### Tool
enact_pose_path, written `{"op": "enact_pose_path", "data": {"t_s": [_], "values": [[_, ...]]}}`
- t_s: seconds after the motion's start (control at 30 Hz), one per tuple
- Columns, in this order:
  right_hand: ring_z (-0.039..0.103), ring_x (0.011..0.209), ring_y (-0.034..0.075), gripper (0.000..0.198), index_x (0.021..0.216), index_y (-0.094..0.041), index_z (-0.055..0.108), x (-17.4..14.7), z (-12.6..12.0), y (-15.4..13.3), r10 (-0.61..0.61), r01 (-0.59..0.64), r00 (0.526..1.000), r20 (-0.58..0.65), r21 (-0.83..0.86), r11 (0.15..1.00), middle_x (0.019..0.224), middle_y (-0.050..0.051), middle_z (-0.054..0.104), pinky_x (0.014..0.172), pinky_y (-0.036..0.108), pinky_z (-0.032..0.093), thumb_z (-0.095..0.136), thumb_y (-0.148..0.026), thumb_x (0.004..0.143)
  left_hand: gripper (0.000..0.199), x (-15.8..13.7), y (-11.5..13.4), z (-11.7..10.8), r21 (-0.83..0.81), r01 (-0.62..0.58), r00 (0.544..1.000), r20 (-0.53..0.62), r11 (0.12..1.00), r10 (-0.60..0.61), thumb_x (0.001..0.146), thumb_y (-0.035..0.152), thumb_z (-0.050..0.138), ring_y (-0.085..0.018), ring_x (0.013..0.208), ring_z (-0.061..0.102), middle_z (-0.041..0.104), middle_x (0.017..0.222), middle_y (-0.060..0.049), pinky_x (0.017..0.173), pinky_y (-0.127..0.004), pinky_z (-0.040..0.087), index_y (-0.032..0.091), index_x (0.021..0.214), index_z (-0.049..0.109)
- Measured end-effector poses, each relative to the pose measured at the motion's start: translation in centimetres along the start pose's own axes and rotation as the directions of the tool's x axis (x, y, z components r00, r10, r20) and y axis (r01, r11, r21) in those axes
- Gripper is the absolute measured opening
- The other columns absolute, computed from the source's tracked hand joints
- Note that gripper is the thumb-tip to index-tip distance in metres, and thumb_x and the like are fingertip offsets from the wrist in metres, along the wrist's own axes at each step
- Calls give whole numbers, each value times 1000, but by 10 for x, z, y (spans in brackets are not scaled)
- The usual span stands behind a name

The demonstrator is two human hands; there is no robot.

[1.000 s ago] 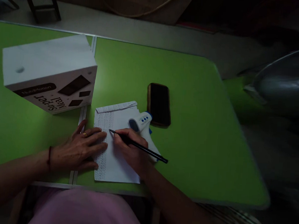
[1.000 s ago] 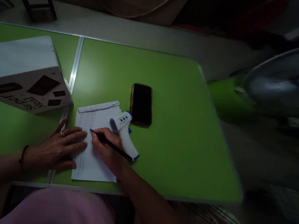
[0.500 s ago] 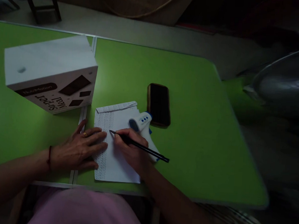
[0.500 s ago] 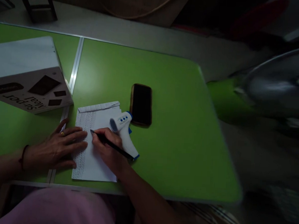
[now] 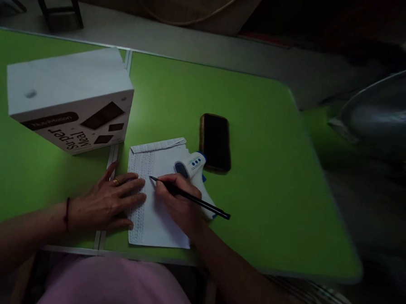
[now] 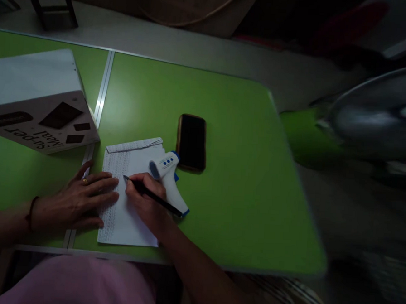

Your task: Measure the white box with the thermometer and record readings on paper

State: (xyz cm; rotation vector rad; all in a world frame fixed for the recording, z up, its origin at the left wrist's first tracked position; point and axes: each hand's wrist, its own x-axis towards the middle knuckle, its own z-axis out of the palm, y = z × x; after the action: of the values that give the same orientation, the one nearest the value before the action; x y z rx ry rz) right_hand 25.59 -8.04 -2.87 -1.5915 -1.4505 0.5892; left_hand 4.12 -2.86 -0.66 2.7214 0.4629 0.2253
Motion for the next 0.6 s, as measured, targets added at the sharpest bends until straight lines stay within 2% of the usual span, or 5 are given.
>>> {"op": "enact_pose_path", "data": {"t_s": [0.4,0.6], "values": [[59,55,14,8,78,-23,63,-2,1,4,-29,28,999,-41,-13,1000,64,-2,65,54,27,51,58,-27,83,51,-1,-1,1,10,-8,1000,-3,1000,8,92,51,66,-33,137,44,55,144,-13,123,-57,-4,18,131,57],[58,54,14,11,76,-23,64,-2,2,5,29,-31,998,-51,-30,999,63,-2,65,54,28,51,57,-29,82,50,-1,0,0,2,0,1000,13,1000,0,92,50,66,-32,137,44,55,144,-13,123,-58,-2,19,130,57]]}}
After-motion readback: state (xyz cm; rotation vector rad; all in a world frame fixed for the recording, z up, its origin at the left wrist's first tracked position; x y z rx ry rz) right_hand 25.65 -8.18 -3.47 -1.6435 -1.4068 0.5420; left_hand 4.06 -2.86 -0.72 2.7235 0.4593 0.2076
